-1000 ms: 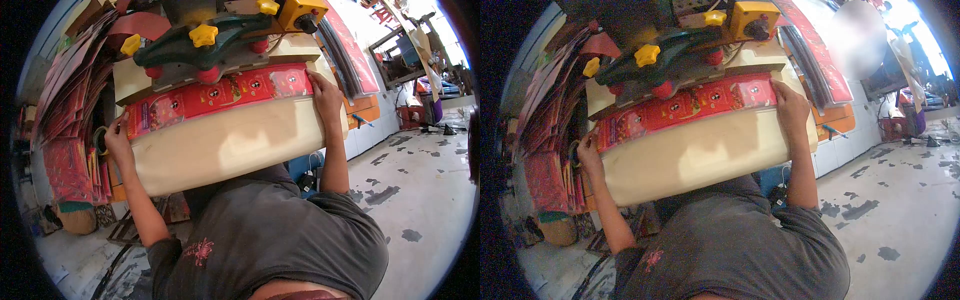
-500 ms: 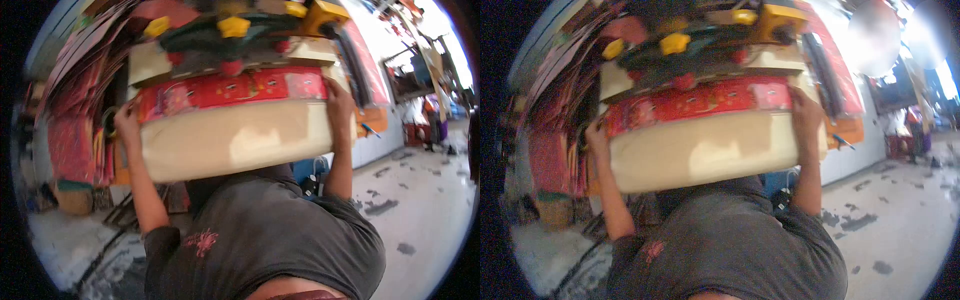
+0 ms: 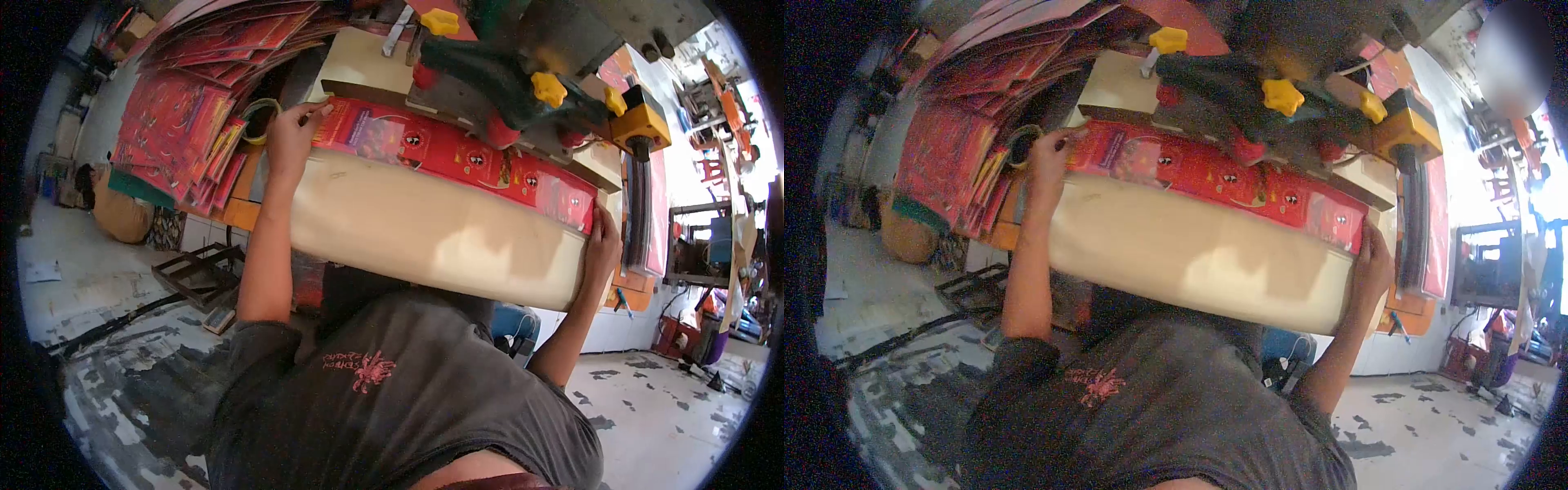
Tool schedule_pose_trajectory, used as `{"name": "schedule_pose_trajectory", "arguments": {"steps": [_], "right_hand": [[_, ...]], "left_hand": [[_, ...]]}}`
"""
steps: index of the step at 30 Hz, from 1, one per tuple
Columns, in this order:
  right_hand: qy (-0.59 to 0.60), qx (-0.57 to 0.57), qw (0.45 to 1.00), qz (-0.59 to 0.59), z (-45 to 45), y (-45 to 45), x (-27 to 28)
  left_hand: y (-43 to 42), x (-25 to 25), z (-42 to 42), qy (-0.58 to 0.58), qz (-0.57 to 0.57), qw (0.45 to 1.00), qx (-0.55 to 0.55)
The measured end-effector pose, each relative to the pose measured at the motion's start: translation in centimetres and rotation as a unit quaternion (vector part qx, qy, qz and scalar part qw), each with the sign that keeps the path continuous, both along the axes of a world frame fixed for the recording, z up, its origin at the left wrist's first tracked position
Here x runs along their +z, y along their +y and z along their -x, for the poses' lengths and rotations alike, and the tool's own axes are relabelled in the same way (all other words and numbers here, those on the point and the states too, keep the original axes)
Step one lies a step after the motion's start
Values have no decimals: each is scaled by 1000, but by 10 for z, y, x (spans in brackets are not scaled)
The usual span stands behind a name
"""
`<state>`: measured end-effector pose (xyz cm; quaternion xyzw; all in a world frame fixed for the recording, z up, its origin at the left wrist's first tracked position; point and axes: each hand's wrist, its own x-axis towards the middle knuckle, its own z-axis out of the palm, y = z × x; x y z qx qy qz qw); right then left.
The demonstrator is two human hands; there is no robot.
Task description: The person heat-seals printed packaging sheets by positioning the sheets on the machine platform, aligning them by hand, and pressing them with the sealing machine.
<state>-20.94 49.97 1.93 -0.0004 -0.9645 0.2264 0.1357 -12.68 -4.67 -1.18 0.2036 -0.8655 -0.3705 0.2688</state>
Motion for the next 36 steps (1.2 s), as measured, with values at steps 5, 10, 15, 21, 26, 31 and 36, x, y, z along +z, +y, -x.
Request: {"name": "schedule_pose_trajectory", "arguments": {"steps": [5, 10, 15, 21, 26, 31, 36], "right_hand": [[-4, 2, 999, 53, -5, -7, 4], [-4, 6, 999, 40, 0, 3, -4], [2, 1, 999, 37, -2, 2, -2], [-3, -1, 1000, 30, 1, 2, -1], [7, 18, 998, 57, 1, 4, -4], [17, -22, 998, 52, -3, 4, -6], [17, -34, 999, 12, -4, 6, -2]], "left_hand": [[5, 4, -2, 9, -11, 1000, -8], [8, 11, -2, -43, 7, 999, 24], [1, 2, -1, -19, -7, 1000, -4], [7, 12, -2, -24, -15, 1000, -7], [2, 4, -1, -40, 17, 999, 7], [0, 3, -5, -20, -58, 997, -55], [-5, -2, -1, -43, -11, 999, -21]]}}
